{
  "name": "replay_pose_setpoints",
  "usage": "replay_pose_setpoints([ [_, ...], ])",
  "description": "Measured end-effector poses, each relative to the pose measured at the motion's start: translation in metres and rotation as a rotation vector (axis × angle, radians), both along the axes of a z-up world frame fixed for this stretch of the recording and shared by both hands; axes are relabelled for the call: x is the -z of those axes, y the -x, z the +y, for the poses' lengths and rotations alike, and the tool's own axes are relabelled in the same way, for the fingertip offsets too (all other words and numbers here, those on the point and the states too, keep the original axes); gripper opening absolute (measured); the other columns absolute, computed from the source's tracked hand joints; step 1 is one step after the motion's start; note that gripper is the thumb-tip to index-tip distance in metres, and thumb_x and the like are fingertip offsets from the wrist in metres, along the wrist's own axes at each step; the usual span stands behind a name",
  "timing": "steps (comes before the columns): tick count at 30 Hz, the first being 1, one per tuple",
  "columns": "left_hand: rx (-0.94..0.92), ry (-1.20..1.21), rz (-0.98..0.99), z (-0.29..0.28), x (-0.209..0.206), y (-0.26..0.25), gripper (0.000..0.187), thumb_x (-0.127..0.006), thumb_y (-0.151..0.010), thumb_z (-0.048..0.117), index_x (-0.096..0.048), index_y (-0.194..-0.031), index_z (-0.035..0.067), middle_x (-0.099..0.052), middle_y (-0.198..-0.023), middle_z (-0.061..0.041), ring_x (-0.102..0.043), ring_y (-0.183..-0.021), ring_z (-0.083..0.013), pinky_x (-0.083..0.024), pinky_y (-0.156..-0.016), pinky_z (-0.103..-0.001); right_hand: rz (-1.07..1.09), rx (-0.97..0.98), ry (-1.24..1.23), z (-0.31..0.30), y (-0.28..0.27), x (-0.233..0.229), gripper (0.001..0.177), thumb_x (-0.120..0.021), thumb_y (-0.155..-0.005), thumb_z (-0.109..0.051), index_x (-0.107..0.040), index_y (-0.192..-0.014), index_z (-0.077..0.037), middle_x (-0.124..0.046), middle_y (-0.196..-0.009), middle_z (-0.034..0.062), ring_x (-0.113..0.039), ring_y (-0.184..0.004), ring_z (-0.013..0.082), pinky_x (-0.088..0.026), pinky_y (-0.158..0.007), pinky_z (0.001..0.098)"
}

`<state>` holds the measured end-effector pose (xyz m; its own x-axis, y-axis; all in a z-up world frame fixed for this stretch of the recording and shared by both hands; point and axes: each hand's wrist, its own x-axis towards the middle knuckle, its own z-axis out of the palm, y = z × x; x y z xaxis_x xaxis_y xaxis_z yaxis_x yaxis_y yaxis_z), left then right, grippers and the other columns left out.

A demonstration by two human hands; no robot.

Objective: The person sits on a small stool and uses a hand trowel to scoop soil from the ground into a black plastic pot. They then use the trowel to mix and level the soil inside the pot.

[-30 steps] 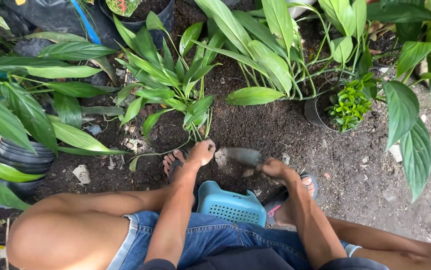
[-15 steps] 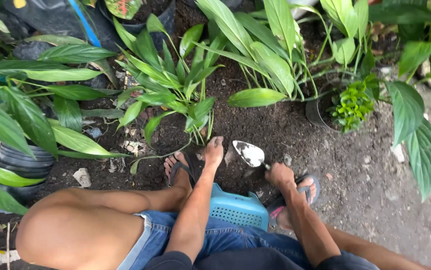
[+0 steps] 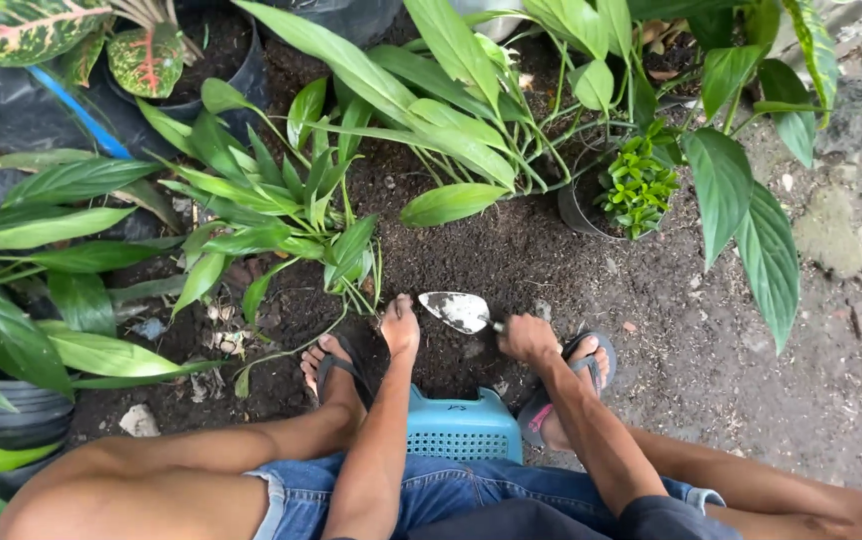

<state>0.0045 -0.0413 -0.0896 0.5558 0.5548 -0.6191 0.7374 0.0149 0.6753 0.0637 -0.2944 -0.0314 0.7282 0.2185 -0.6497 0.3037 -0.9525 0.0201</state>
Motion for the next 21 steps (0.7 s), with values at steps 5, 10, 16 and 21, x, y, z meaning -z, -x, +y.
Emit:
replay_pose_setpoints([
  [5, -0.014, -0.089, 0.06, 0.006, 0.028, 0.006, 0.051, -0.035, -0.102, 0.052, -0.069, -0.117, 0.017, -0.075, -0.117, -0.01, -0.063, -0.121, -0.035, -0.047, -0.109, -0.049, 0.024, 0.048, 0.018, 0.007, -0.011, 0.0, 0.036, -0.078, -0.076, -0.047, -0.081, -0.089, -0.013, -0.08, -0.086, 0.01, -0.079, -0.092, 0.0283, -0.064, -0.08, 0.044],
  [10, 0.004, -0.086, 0.11, 0.008, 0.024, 0.007, 0.054, -0.035, -0.102, 0.057, -0.067, -0.12, 0.018, -0.076, -0.115, -0.008, -0.062, -0.123, -0.0365, -0.046, -0.11, -0.049, 0.038, 0.127, 0.04, 0.0, -0.013, 0.011, 0.039, -0.08, -0.077, -0.049, -0.082, -0.093, -0.013, -0.08, -0.088, 0.0095, -0.079, -0.094, 0.0262, -0.064, -0.083, 0.0412],
  [16, 0.018, -0.052, 0.054, 0.001, 0.011, 0.005, 0.05, -0.04, -0.1, 0.056, -0.069, -0.113, 0.018, -0.079, -0.094, 0.001, -0.065, -0.116, -0.0336, -0.047, -0.108, -0.049, 0.064, 0.183, 0.008, 0.002, -0.011, -0.008, 0.033, -0.075, -0.081, -0.04, -0.082, -0.096, -0.011, -0.08, -0.094, 0.0139, -0.077, -0.099, 0.0311, -0.062, -0.085, 0.0455],
  [21, -0.152, -0.164, -0.063, 0.005, 0.019, 0.0, 0.044, -0.035, -0.105, 0.047, -0.074, -0.102, 0.028, -0.076, -0.083, 0.001, -0.068, -0.108, -0.0283, -0.05, -0.104, -0.044, 0.077, 0.208, -0.194, 0.034, -0.007, -0.036, 0.045, -0.071, -0.081, -0.046, -0.079, -0.102, -0.006, -0.079, -0.097, 0.0193, -0.076, -0.101, 0.038, -0.061, -0.088, 0.052],
])
